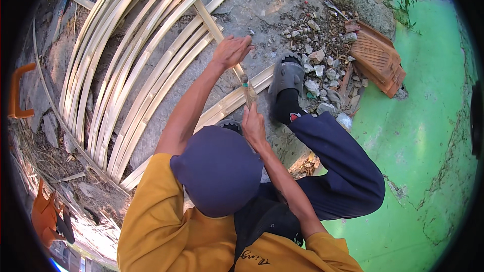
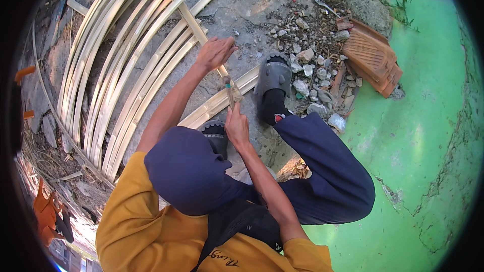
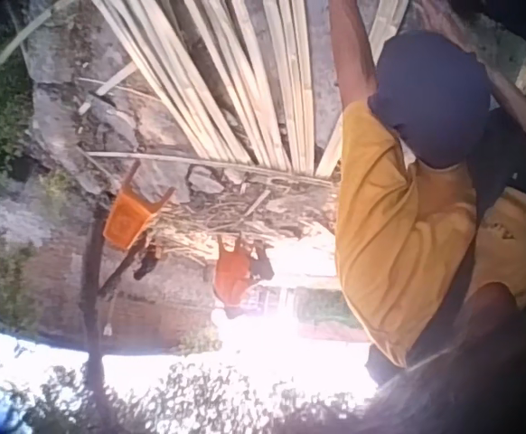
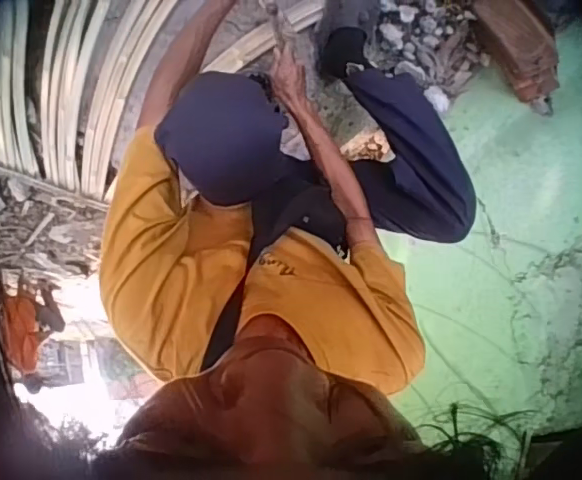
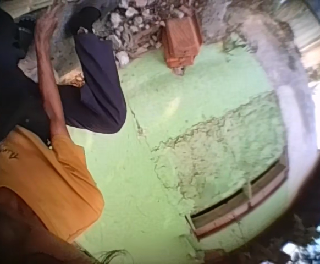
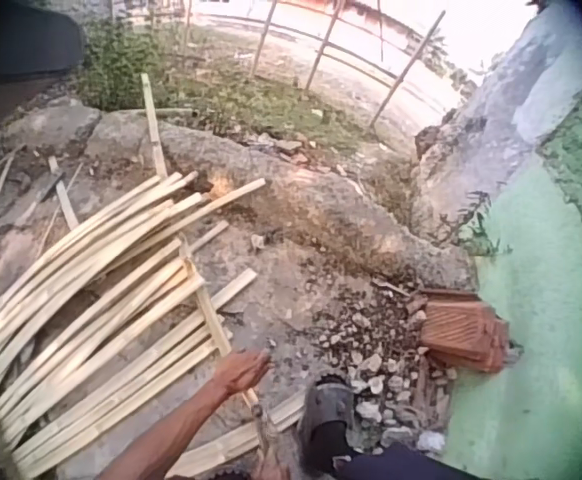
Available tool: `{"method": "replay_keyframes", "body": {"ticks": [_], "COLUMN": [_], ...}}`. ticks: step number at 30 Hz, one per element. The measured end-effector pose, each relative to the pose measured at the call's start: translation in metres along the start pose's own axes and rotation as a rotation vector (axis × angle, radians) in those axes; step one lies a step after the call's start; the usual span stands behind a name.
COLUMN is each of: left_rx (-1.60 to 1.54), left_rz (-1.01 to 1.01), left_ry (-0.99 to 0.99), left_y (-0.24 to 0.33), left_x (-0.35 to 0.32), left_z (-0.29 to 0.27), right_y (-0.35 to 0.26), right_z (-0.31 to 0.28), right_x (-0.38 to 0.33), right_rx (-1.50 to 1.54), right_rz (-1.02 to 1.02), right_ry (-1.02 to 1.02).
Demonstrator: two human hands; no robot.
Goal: The person constructs a lattice by placing thin bamboo strips across each other and securing the junctions using a hammer and small nails.
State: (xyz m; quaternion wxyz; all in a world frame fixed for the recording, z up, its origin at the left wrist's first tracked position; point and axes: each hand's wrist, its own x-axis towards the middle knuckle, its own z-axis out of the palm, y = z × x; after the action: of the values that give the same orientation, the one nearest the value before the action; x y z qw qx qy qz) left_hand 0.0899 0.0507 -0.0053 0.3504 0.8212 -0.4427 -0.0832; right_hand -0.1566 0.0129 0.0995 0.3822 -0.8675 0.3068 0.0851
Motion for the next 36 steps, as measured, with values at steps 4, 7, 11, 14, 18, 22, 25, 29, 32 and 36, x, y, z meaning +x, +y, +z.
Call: {"method": "replay_keyframes", "body": {"ticks": [4,7,11,14,18,22,25,29,32,36], "left_rx": [0.062,0.064,0.037,0.088,0.045,0.05,0.049,0.051,0.033,0.013], "left_rz": [-0.067,-0.066,-0.078,-0.104,-0.11,-0.063,-0.07,-0.091,-0.052,-0.005], "left_ry": [-0.024,-0.022,-0.095,-0.1,-0.063,-0.025,-0.051,-0.059,-0.039,-0.028], "left_y": [-0.005,-0.013,0.001,0.0,-0.004,0.003,0.003,-0.006,-0.001,-0.002], "left_x": [-0.005,-0.012,0.002,-0.003,-0.009,0.005,0.001,-0.012,-0.006,0.001], "left_z": [-0.002,-0.007,0.0,0.001,-0.007,-0.005,-0.001,-0.008,-0.004,-0.002], "right_y": [-0.011,-0.037,0.01,0.015,-0.017,0.015,0.011,-0.038,-0.026,0.0], "right_z": [-0.011,-0.039,-0.024,-0.022,-0.035,-0.031,-0.032,-0.038,-0.022,-0.003], "right_x": [0.003,0.008,0.016,0.019,0.013,0.019,0.021,0.007,-0.005,0.008], "right_rx": [0.006,0.234,-0.1,-0.047,0.17,0.111,-0.002,0.188,0.203,-0.092], "right_rz": [0.055,-0.047,-0.021,0.016,0.004,-0.1,0.025,-0.017,-0.14,0.106], "right_ry": [-0.052,0.048,-0.073,-0.104,-0.038,0.006,-0.1,-0.028,0.154,-0.098]}}
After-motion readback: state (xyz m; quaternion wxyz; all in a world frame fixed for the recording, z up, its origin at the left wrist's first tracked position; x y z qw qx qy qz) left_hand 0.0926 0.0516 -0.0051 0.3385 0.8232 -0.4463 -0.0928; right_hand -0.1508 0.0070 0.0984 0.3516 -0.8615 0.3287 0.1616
